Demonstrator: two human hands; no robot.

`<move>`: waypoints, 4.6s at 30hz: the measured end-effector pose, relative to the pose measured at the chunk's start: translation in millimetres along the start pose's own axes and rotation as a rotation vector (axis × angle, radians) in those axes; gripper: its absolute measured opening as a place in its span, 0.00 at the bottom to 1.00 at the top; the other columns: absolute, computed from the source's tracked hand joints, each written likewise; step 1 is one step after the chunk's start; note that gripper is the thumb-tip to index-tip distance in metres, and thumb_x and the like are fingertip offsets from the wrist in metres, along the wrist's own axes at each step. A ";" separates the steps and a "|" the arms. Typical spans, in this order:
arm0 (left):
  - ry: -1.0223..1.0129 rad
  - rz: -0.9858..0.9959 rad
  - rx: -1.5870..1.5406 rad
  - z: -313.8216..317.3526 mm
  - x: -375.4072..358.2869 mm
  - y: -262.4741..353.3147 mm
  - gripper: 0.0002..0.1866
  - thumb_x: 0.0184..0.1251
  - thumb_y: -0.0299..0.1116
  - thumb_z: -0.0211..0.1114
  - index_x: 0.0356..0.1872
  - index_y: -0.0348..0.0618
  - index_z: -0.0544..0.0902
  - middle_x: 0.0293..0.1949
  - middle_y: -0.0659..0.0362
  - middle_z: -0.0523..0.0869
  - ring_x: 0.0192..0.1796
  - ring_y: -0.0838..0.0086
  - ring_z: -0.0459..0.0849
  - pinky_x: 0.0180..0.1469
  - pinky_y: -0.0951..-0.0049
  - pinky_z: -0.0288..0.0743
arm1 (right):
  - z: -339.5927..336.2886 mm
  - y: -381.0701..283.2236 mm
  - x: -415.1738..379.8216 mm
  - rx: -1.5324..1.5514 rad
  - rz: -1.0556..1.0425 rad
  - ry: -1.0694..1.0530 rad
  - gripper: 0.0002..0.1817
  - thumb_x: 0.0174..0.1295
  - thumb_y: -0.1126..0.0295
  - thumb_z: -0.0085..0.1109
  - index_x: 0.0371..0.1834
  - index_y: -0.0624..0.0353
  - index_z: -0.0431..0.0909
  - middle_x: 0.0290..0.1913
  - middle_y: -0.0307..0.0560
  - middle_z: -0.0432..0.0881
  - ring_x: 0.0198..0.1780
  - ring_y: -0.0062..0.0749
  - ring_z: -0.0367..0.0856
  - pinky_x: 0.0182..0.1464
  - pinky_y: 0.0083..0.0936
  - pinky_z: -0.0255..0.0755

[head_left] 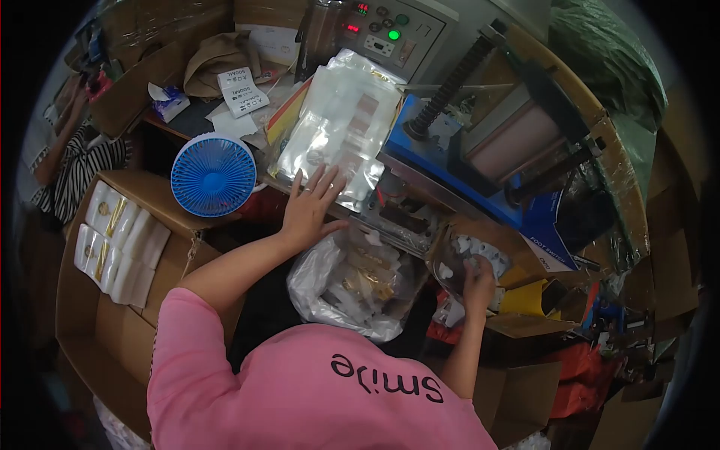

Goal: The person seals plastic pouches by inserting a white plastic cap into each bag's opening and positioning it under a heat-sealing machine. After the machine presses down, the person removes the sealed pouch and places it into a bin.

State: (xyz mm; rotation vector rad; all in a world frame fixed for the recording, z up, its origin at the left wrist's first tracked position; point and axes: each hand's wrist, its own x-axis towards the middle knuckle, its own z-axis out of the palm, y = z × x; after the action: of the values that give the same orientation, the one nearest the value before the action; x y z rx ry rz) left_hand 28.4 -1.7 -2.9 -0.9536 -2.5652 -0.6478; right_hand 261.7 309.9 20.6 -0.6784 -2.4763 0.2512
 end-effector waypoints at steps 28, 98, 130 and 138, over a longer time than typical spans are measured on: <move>-0.454 -0.490 -1.162 -6.4 -25.2 92.8 0.12 0.62 0.34 0.68 0.35 0.30 0.86 0.30 0.57 0.87 0.31 0.81 0.82 0.35 0.78 0.74 | 6.6 -97.6 2.0 0.650 -0.057 -0.016 0.22 0.60 0.66 0.64 0.57 0.61 0.76 0.39 0.46 0.86 0.38 0.29 0.82 0.42 0.24 0.73; 0.127 0.086 -0.111 1.3 -8.8 -13.5 0.18 0.57 0.38 0.69 0.50 0.51 0.83 0.57 0.60 0.80 0.67 0.64 0.70 0.70 0.49 0.48 | 21.1 -28.3 -9.8 0.600 0.067 -0.067 0.11 0.61 0.79 0.57 0.47 0.63 0.79 0.40 0.42 0.78 0.37 0.24 0.75 0.41 0.19 0.69; -0.347 -0.730 -1.483 22.9 4.0 94.7 0.13 0.62 0.34 0.68 0.36 0.30 0.85 0.28 0.57 0.86 0.31 0.80 0.82 0.36 0.80 0.74 | -2.8 -37.7 8.0 0.220 0.158 -0.167 0.17 0.57 0.72 0.63 0.51 0.63 0.79 0.50 0.51 0.80 0.50 0.42 0.80 0.48 0.32 0.73; -0.084 -0.225 -0.725 -12.2 37.3 41.2 0.19 0.62 0.43 0.67 0.47 0.39 0.83 0.45 0.52 0.85 0.48 0.64 0.83 0.50 0.68 0.74 | 14.8 -38.6 2.6 0.228 -0.020 -0.060 0.15 0.56 0.79 0.57 0.48 0.61 0.77 0.45 0.53 0.79 0.49 0.51 0.78 0.49 0.35 0.72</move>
State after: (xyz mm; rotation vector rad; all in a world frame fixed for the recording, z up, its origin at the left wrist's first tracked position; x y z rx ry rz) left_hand 31.1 39.4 36.4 -0.8923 -2.5526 -1.7070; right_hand 235.6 277.8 21.6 -0.5568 -2.4594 0.5447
